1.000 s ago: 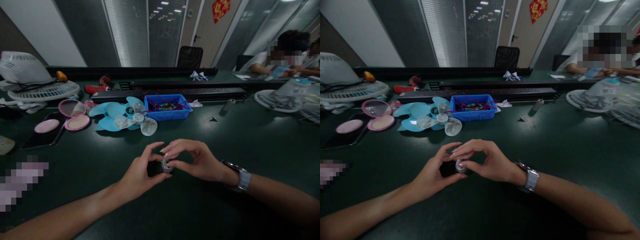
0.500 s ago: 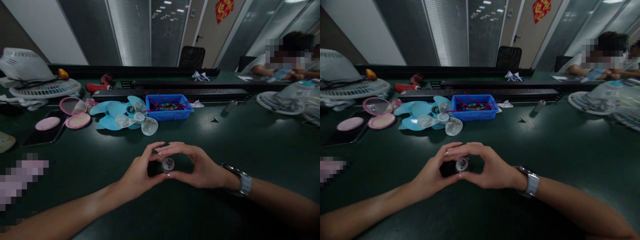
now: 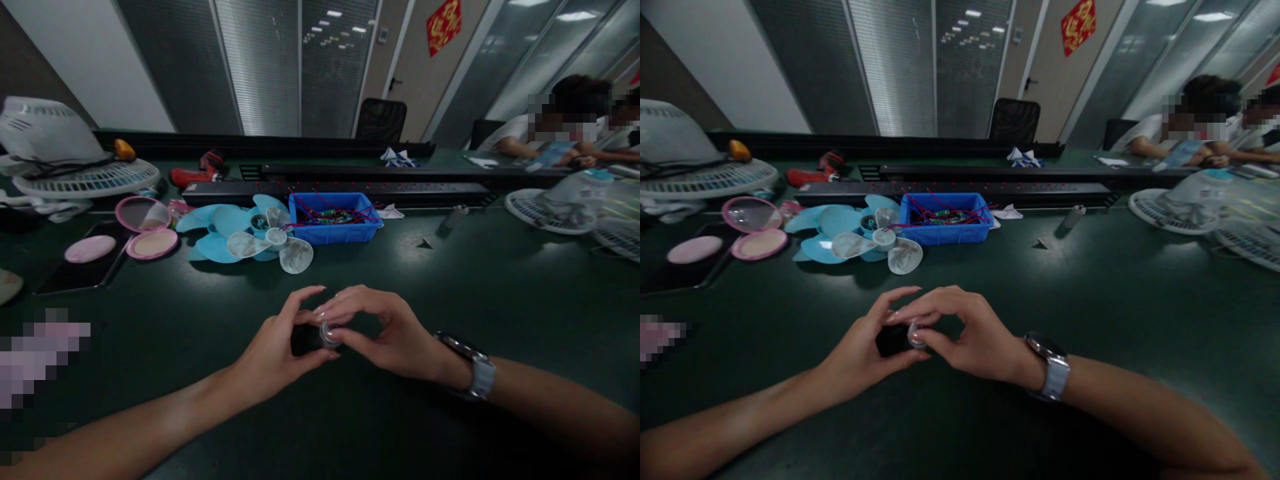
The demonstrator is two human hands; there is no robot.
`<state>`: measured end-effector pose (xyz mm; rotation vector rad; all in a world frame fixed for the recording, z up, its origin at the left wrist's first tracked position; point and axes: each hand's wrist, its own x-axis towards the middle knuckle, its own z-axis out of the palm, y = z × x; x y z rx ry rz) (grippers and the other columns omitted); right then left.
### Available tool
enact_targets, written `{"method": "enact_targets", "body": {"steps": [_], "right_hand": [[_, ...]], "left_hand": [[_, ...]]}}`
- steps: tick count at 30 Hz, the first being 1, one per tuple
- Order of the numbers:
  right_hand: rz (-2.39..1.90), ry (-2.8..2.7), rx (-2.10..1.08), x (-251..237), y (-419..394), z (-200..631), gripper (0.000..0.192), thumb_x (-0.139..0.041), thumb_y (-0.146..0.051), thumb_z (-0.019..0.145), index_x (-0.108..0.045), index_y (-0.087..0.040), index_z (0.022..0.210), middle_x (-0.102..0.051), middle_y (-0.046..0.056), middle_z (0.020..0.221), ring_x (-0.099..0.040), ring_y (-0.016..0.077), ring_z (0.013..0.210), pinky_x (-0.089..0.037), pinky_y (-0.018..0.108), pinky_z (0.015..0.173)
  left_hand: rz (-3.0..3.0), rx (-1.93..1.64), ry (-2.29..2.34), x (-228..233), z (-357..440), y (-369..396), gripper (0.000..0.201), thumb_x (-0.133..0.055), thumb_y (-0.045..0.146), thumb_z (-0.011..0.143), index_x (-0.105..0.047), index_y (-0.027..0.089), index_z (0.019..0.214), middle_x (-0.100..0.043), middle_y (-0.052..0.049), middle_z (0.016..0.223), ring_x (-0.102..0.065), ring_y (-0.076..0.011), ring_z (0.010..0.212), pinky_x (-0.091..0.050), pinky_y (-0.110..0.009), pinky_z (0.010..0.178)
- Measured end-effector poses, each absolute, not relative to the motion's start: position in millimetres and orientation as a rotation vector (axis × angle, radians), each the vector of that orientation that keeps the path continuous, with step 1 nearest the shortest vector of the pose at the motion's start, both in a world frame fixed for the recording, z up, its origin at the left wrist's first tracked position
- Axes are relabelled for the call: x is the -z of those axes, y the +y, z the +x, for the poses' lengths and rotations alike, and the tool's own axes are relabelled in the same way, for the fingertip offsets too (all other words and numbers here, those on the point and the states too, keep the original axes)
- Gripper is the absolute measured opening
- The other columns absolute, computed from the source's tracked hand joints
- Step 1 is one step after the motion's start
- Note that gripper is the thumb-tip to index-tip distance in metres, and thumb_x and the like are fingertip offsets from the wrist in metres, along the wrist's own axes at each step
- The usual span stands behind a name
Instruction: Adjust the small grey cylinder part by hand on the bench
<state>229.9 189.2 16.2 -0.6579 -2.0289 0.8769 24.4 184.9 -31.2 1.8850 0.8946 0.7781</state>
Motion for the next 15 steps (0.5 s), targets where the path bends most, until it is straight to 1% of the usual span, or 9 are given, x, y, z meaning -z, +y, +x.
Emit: {"method": "enact_targets", "body": {"steps": [3, 5, 7, 9, 10, 12, 15], "right_hand": [[-0.636, -1.949, -0.889, -19.9, 191.9, 236.9, 0.028, -0.072, -0.008, 0.079, -0.069, -0.023, 0.104, -0.073, 0.003, 0.102, -0.068, 0.0181, 0.099, -0.058, 0.034, 0.087], [-0.670, -1.912, -0.887, -18.4, 196.6, 248.7, 0.031, -0.073, -0.009, 0.079, -0.068, -0.023, 0.106, -0.071, 0.003, 0.106, -0.068, 0.0182, 0.100, -0.059, 0.033, 0.087], [-0.757, -1.913, -0.883, -11.2, 202.4, 264.2, 0.034, -0.073, -0.011, 0.080, -0.066, -0.024, 0.111, -0.069, 0.004, 0.113, -0.069, 0.0179, 0.099, -0.060, 0.033, 0.086], [-0.878, -1.928, -0.867, 0.6, 207.5, 279.4, 0.035, -0.073, -0.017, 0.081, -0.065, -0.022, 0.114, -0.068, 0.006, 0.116, -0.071, 0.0169, 0.092, -0.060, 0.035, 0.086], [-0.934, -1.946, -0.882, 7.2, 209.4, 285.6, 0.034, -0.072, -0.018, 0.081, -0.065, -0.021, 0.114, -0.068, 0.008, 0.117, -0.071, 0.0171, 0.092, -0.060, 0.035, 0.086], [-1.016, -1.971, -0.918, 19.3, 211.4, 294.3, 0.033, -0.071, -0.021, 0.082, -0.065, -0.020, 0.114, -0.068, 0.009, 0.118, -0.071, 0.0176, 0.093, -0.060, 0.036, 0.087], [-1.056, -2.004, -0.920, 29.8, 211.7, 298.6, 0.030, -0.071, -0.023, 0.082, -0.068, -0.019, 0.111, -0.069, 0.009, 0.117, -0.068, 0.0195, 0.104, -0.057, 0.038, 0.094]], "left_hand": [[1.888, -0.773, 0.910, 30.7, 25.2, 185.1, 0.079, -0.074, 0.023, 0.079, -0.024, 0.028, 0.140, -0.072, -0.004, 0.113, -0.067, -0.0237, 0.107, -0.050, -0.040, 0.096], [1.890, -0.764, 0.918, 29.6, 25.8, 185.3, 0.079, -0.075, 0.024, 0.079, -0.023, 0.026, 0.140, -0.073, -0.004, 0.110, -0.068, -0.0237, 0.107, -0.049, -0.041, 0.096], [1.891, -0.755, 0.929, 28.6, 26.2, 185.5, 0.079, -0.075, 0.024, 0.078, -0.024, 0.026, 0.139, -0.074, -0.004, 0.108, -0.068, -0.0235, 0.106, -0.048, -0.042, 0.097], [1.887, -0.748, 0.936, 28.1, 26.4, 185.7, 0.079, -0.075, 0.024, 0.078, -0.025, 0.026, 0.139, -0.074, -0.003, 0.109, -0.068, -0.0231, 0.107, -0.047, -0.042, 0.099], [1.884, -0.747, 0.938, 28.0, 26.4, 185.8, 0.080, -0.076, 0.024, 0.078, -0.025, 0.026, 0.139, -0.074, -0.003, 0.109, -0.067, -0.0227, 0.107, -0.047, -0.042, 0.099], [1.881, -0.747, 0.938, 28.0, 26.4, 186.1, 0.080, -0.076, 0.024, 0.078, -0.025, 0.027, 0.140, -0.074, -0.003, 0.109, -0.067, -0.0225, 0.108, -0.047, -0.042, 0.099], [1.879, -0.744, 0.947, 27.4, 26.2, 186.2, 0.080, -0.076, 0.025, 0.077, -0.025, 0.026, 0.140, -0.074, -0.003, 0.109, -0.067, -0.0230, 0.108, -0.046, -0.042, 0.100]]}}
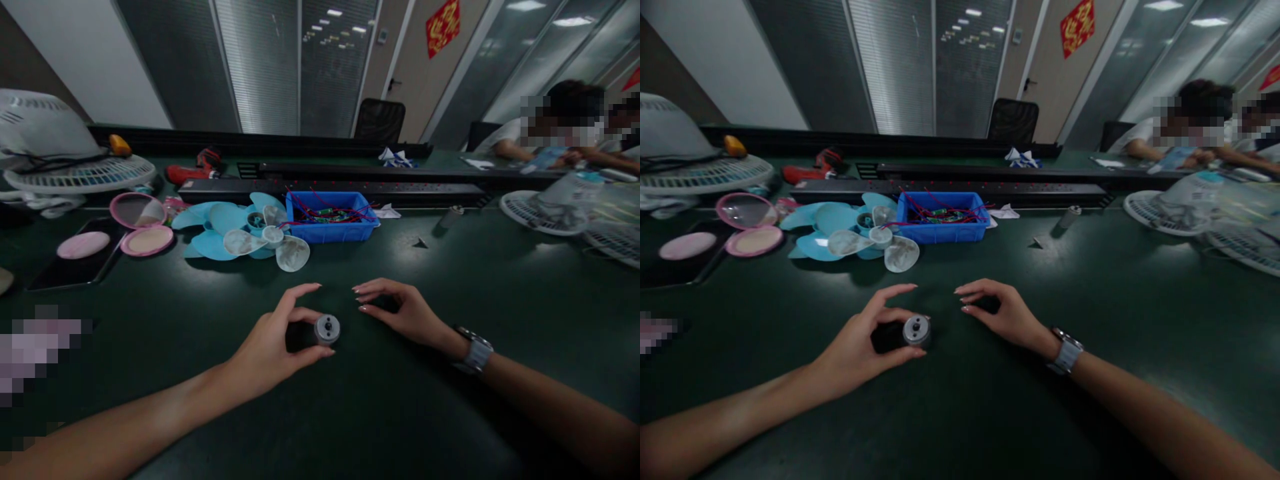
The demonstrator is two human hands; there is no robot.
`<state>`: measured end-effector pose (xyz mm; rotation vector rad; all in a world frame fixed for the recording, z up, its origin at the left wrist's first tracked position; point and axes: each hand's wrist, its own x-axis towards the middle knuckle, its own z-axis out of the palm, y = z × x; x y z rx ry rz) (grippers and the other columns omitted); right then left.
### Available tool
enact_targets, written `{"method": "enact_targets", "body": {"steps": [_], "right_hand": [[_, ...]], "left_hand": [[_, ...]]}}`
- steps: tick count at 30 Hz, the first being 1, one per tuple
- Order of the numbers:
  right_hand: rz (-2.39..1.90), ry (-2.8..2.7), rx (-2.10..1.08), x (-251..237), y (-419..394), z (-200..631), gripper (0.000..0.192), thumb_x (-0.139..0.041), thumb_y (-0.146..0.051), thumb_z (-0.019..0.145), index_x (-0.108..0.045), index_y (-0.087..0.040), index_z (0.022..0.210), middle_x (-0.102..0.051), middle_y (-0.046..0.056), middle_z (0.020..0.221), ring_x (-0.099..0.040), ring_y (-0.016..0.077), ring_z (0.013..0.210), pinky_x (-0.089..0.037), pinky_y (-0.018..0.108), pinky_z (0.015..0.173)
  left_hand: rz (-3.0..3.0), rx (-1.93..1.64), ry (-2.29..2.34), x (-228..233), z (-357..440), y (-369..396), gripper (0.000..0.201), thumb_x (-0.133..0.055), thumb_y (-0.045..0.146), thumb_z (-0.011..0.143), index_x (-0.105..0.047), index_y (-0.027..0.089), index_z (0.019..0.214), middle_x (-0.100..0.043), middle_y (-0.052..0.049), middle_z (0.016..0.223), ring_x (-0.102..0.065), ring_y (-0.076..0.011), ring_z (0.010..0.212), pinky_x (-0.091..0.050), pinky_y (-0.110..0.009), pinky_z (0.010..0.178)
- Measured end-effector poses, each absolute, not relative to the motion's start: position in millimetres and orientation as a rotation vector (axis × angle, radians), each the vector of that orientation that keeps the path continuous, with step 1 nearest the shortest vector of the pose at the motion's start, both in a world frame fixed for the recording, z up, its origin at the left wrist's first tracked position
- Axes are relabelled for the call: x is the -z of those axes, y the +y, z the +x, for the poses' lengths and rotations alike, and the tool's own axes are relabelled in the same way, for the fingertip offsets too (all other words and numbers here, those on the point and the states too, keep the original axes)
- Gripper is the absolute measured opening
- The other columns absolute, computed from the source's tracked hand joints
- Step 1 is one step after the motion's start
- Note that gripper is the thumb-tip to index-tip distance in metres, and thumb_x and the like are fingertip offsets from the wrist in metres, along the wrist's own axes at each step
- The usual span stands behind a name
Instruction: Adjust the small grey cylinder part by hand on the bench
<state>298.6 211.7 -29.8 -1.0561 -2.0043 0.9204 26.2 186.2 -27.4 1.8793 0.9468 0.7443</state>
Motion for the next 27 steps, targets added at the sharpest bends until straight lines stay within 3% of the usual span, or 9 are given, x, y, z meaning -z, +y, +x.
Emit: {"method": "enact_targets", "body": {"steps": [3, 10, 16, 27], "right_hand": [[-1.036, -2.032, -0.911, 33.0, 211.7, 298.5, 0.032, -0.073, -0.024, 0.080, -0.068, -0.020, 0.111, -0.068, 0.008, 0.120, -0.063, 0.0210, 0.116, -0.052, 0.042, 0.102], [-0.990, -1.926, -0.939, 15.8, 205.5, 284.8, 0.030, -0.072, -0.021, 0.081, -0.068, -0.020, 0.111, -0.071, 0.008, 0.114, -0.072, 0.0182, 0.094, -0.060, 0.036, 0.087], [-0.606, -2.024, -0.871, -22.9, 189.8, 247.6, 0.026, -0.074, -0.011, 0.079, -0.071, -0.022, 0.102, -0.075, 0.004, 0.105, -0.069, 0.0178, 0.104, -0.048, 0.039, 0.105], [-0.580, -2.055, -0.932, -14.1, 194.7, 231.6, 0.021, -0.071, -0.014, 0.083, -0.069, -0.023, 0.102, -0.075, 0.003, 0.105, -0.068, 0.0184, 0.107, -0.049, 0.040, 0.102]], "left_hand": [[1.881, -0.726, 0.958, 26.4, 26.2, 185.9, 0.081, -0.076, 0.026, 0.078, -0.024, 0.026, 0.140, -0.074, -0.004, 0.110, -0.067, -0.0233, 0.109, -0.046, -0.043, 0.100], [1.884, -0.728, 0.958, 28.3, 26.6, 186.5, 0.080, -0.075, 0.026, 0.078, -0.024, 0.028, 0.140, -0.074, -0.003, 0.109, -0.067, -0.0234, 0.108, -0.047, -0.043, 0.100], [1.896, -0.759, 0.915, 31.0, 25.0, 186.0, 0.079, -0.074, 0.024, 0.079, -0.023, 0.029, 0.140, -0.074, -0.002, 0.107, -0.069, -0.0235, 0.105, -0.049, -0.041, 0.097], [1.878, -0.769, 0.914, 32.3, 24.7, 185.9, 0.078, -0.074, 0.026, 0.080, -0.024, 0.030, 0.140, -0.073, -0.003, 0.108, -0.071, -0.0248, 0.099, -0.055, -0.040, 0.090]]}}
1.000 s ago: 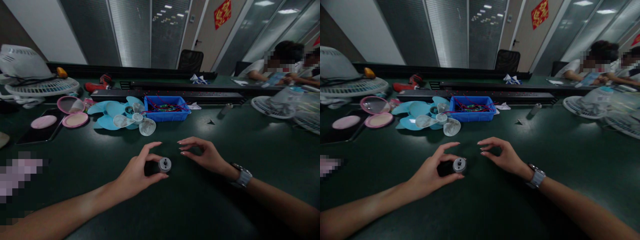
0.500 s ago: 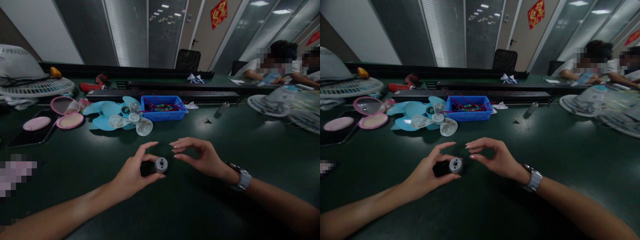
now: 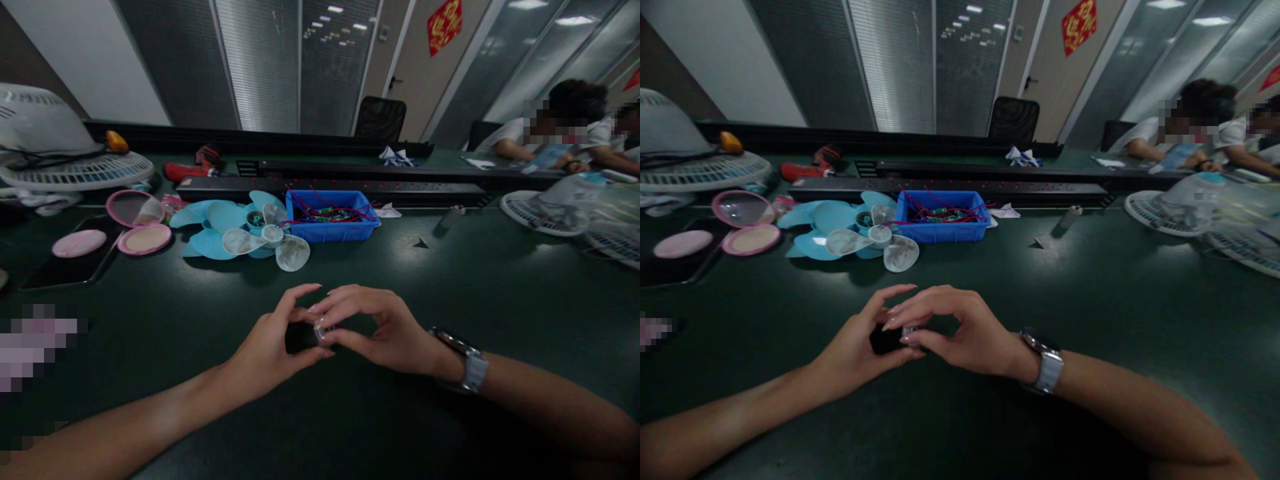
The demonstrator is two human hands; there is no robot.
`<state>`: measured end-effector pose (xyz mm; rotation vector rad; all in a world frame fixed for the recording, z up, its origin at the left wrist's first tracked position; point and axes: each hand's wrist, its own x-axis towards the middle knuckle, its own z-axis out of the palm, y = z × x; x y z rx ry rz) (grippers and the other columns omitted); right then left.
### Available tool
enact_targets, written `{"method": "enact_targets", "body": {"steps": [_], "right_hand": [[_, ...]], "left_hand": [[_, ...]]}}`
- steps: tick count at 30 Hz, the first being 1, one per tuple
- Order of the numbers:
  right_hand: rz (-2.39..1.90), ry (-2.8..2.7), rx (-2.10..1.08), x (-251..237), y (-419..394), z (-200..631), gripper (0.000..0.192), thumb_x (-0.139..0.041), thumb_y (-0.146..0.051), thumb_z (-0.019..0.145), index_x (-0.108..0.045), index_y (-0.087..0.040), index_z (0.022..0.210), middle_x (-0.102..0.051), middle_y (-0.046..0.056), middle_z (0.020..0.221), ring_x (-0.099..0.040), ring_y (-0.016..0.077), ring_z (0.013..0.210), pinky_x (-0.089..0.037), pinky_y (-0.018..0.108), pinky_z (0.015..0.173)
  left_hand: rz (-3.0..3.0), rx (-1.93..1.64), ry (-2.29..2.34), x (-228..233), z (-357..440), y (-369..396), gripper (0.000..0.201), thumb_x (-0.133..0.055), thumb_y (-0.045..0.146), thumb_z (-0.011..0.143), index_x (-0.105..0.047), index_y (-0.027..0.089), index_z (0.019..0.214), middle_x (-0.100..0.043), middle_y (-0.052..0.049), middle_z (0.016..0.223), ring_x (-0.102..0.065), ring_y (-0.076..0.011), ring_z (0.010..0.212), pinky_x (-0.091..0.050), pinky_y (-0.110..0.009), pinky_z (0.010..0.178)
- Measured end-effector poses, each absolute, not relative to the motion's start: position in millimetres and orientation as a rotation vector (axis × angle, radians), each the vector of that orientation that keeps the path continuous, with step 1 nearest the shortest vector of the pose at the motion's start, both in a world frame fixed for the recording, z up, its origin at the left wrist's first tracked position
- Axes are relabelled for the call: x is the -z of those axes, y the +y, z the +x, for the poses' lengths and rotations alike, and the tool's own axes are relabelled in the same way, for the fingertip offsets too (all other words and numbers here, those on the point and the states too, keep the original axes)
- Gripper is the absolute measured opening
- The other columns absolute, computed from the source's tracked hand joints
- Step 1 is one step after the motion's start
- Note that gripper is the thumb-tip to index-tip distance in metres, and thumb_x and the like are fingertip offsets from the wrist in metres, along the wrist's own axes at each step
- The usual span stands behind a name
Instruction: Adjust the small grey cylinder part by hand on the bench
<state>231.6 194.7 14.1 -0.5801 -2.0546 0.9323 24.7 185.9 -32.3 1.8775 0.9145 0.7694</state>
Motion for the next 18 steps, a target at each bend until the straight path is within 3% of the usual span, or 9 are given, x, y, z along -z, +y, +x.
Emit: {"method": "enact_targets", "body": {"steps": [6, 11, 15, 18], "right_hand": [[-0.588, -2.013, -0.946, -11.5, 196.1, 229.5, 0.020, -0.071, -0.013, 0.082, -0.069, -0.022, 0.099, -0.075, 0.004, 0.102, -0.068, 0.0182, 0.104, -0.051, 0.039, 0.099], [-0.576, -2.036, -1.040, -11.5, 192.6, 237.6, 0.030, -0.075, -0.014, 0.078, -0.067, -0.021, 0.106, -0.071, 0.006, 0.108, -0.066, 0.0187, 0.105, -0.055, 0.036, 0.091], [-0.672, -1.988, -0.975, -11.2, 189.5, 241.8, 0.033, -0.078, -0.016, 0.075, -0.066, -0.021, 0.106, -0.069, 0.004, 0.105, -0.067, 0.0161, 0.091, -0.057, 0.029, 0.074], [-0.711, -1.981, -0.910, -11.0, 190.1, 240.3, 0.034, -0.078, -0.015, 0.074, -0.066, -0.021, 0.106, -0.069, 0.004, 0.105, -0.066, 0.0170, 0.095, -0.056, 0.031, 0.080]], "left_hand": [[1.877, -0.767, 0.909, 31.7, 24.7, 185.8, 0.079, -0.074, 0.025, 0.080, -0.024, 0.030, 0.140, -0.072, -0.002, 0.110, -0.070, -0.0237, 0.102, -0.053, -0.039, 0.094], [1.861, -0.762, 0.888, 33.1, 24.8, 186.7, 0.077, -0.072, 0.023, 0.082, -0.023, 0.030, 0.140, -0.071, -0.003, 0.115, -0.067, -0.0226, 0.109, -0.051, -0.037, 0.095], [1.862, -0.771, 0.881, 32.8, 25.2, 187.1, 0.079, -0.073, 0.021, 0.081, -0.023, 0.029, 0.141, -0.072, -0.003, 0.113, -0.067, -0.0226, 0.109, -0.050, -0.038, 0.096], [1.882, -0.775, 0.877, 31.0, 25.3, 186.8, 0.079, -0.074, 0.021, 0.080, -0.024, 0.027, 0.140, -0.073, -0.004, 0.112, -0.067, -0.0240, 0.109, -0.049, -0.039, 0.096]]}}
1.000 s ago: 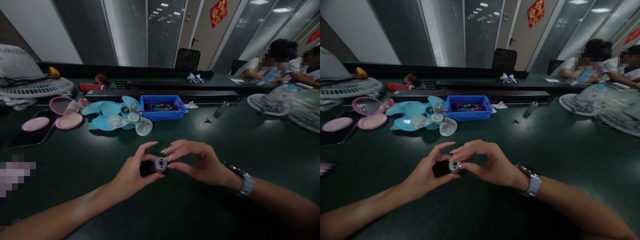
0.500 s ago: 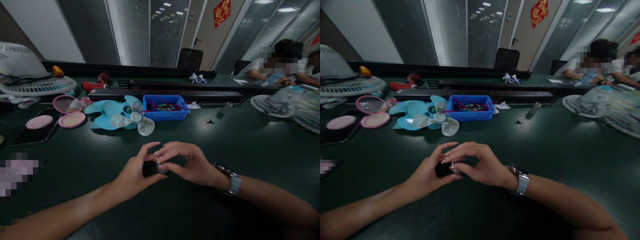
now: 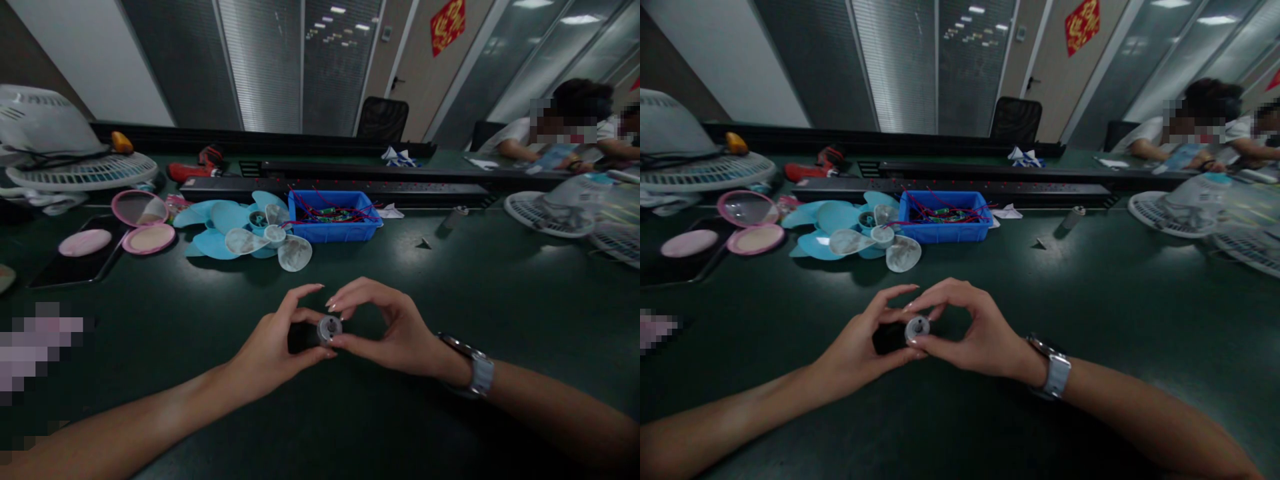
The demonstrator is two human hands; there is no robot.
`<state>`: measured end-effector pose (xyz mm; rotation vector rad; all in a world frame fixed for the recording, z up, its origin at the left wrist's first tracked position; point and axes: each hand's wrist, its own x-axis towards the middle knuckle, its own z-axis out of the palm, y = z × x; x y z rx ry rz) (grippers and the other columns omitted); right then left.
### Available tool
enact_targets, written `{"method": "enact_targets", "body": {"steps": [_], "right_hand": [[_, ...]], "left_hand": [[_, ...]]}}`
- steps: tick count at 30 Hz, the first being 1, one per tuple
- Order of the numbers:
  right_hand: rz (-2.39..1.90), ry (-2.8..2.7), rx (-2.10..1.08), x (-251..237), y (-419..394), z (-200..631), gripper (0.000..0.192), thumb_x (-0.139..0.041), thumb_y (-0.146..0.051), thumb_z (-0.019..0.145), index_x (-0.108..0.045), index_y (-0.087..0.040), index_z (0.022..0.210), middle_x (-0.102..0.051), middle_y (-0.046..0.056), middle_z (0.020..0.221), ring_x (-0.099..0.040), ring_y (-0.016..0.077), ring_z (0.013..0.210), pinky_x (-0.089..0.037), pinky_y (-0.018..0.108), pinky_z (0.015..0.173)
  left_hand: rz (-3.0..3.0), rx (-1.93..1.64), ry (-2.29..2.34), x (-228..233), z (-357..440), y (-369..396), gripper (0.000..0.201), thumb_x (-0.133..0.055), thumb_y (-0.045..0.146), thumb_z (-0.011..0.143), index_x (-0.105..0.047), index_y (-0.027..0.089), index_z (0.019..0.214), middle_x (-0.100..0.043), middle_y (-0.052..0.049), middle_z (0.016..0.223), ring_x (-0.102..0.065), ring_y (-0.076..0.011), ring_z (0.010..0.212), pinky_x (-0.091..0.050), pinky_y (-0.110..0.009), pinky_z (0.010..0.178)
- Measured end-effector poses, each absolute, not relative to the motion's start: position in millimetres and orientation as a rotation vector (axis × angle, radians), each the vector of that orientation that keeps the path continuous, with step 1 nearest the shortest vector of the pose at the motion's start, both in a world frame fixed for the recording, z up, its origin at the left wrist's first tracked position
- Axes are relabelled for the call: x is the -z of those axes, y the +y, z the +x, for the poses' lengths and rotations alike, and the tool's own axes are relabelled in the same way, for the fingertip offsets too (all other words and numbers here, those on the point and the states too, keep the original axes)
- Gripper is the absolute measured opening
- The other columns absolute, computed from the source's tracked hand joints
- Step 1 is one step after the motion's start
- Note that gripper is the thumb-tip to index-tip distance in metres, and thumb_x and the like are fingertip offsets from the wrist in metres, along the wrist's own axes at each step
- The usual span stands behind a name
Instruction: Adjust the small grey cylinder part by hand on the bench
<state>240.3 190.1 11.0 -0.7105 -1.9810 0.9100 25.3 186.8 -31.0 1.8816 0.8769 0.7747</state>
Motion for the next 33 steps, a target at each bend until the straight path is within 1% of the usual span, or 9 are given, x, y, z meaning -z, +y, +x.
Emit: {"method": "enact_targets", "body": {"steps": [2, 3, 10, 14, 18, 24, 28, 30, 33], "right_hand": [[-0.700, -1.993, -0.898, -10.6, 191.5, 237.9, 0.034, -0.078, -0.014, 0.075, -0.066, -0.021, 0.106, -0.070, 0.005, 0.105, -0.065, 0.0190, 0.102, -0.053, 0.036, 0.090], [-0.693, -1.996, -0.907, -10.1, 192.3, 236.6, 0.034, -0.077, -0.013, 0.075, -0.066, -0.021, 0.106, -0.070, 0.004, 0.105, -0.065, 0.0191, 0.102, -0.053, 0.036, 0.091], [-0.647, -1.927, -0.968, -6.0, 193.5, 228.0, 0.023, -0.073, -0.008, 0.078, -0.069, -0.020, 0.097, -0.072, 0.003, 0.096, -0.069, 0.0161, 0.089, -0.057, 0.031, 0.080], [-0.613, -1.856, -0.923, -15.6, 193.7, 234.2, 0.031, -0.078, -0.006, 0.072, -0.069, -0.022, 0.098, -0.072, 0.001, 0.094, -0.070, 0.0159, 0.089, -0.060, 0.029, 0.078], [-0.680, -1.789, -0.913, -15.3, 198.8, 260.1, 0.041, -0.078, -0.004, 0.071, -0.067, -0.026, 0.103, -0.070, -0.001, 0.103, -0.071, 0.0129, 0.088, -0.062, 0.026, 0.079], [-0.964, -1.862, -0.943, 23.7, 205.6, 301.2, 0.032, -0.077, -0.015, 0.076, -0.067, -0.023, 0.105, -0.069, 0.003, 0.109, -0.072, 0.0148, 0.088, -0.062, 0.029, 0.082], [-1.072, -1.955, -0.982, 32.5, 205.4, 307.6, 0.036, -0.079, -0.023, 0.075, -0.067, -0.021, 0.109, -0.068, 0.008, 0.114, -0.070, 0.0206, 0.101, -0.060, 0.038, 0.090], [-1.092, -1.982, -0.999, 31.6, 206.1, 307.4, 0.037, -0.079, -0.025, 0.075, -0.067, -0.021, 0.110, -0.068, 0.008, 0.116, -0.068, 0.0220, 0.105, -0.059, 0.040, 0.092], [-1.101, -1.956, -1.034, 28.4, 207.8, 304.6, 0.033, -0.076, -0.024, 0.078, -0.067, -0.020, 0.110, -0.069, 0.008, 0.115, -0.072, 0.0197, 0.097, -0.060, 0.037, 0.089]], "left_hand": [[1.892, -0.776, 0.884, 30.1, 25.3, 186.6, 0.079, -0.074, 0.021, 0.079, -0.024, 0.026, 0.140, -0.073, -0.004, 0.112, -0.066, -0.0249, 0.110, -0.049, -0.040, 0.096], [1.894, -0.775, 0.888, 30.0, 25.3, 186.5, 0.079, -0.074, 0.022, 0.079, -0.024, 0.026, 0.140, -0.073, -0.004, 0.112, -0.066, -0.0248, 0.110, -0.049, -0.039, 0.096], [1.871, -0.772, 0.884, 33.5, 25.1, 186.3, 0.080, -0.075, 0.023, 0.080, -0.024, 0.029, 0.140, -0.072, -0.002, 0.113, -0.068, -0.0216, 0.105, -0.049, -0.035, 0.094], [1.865, -0.769, 0.897, 32.7, 25.8, 186.2, 0.080, -0.076, 0.022, 0.079, -0.024, 0.030, 0.140, -0.073, 0.000, 0.111, -0.068, -0.0209, 0.106, -0.049, -0.035, 0.094], [1.864, -0.749, 0.922, 30.0, 26.3, 186.6, 0.081, -0.077, 0.025, 0.078, -0.024, 0.029, 0.140, -0.074, 0.000, 0.109, -0.067, -0.0213, 0.107, -0.047, -0.038, 0.098], [1.861, -0.751, 0.923, 30.3, 25.8, 186.5, 0.081, -0.076, 0.025, 0.077, -0.025, 0.027, 0.140, -0.073, -0.003, 0.110, -0.067, -0.0232, 0.108, -0.047, -0.041, 0.099], [1.867, -0.741, 0.942, 29.8, 26.3, 187.0, 0.081, -0.077, 0.025, 0.077, -0.025, 0.028, 0.140, -0.074, -0.002, 0.110, -0.067, -0.0222, 0.108, -0.046, -0.041, 0.100], [1.871, -0.733, 0.948, 29.2, 26.6, 187.3, 0.082, -0.077, 0.025, 0.077, -0.025, 0.028, 0.140, -0.073, -0.001, 0.110, -0.067, -0.0221, 0.109, -0.046, -0.041, 0.100], [1.869, -0.728, 0.954, 28.9, 26.7, 187.4, 0.082, -0.077, 0.025, 0.077, -0.024, 0.029, 0.140, -0.074, -0.001, 0.110, -0.066, -0.0218, 0.109, -0.046, -0.040, 0.100]]}}
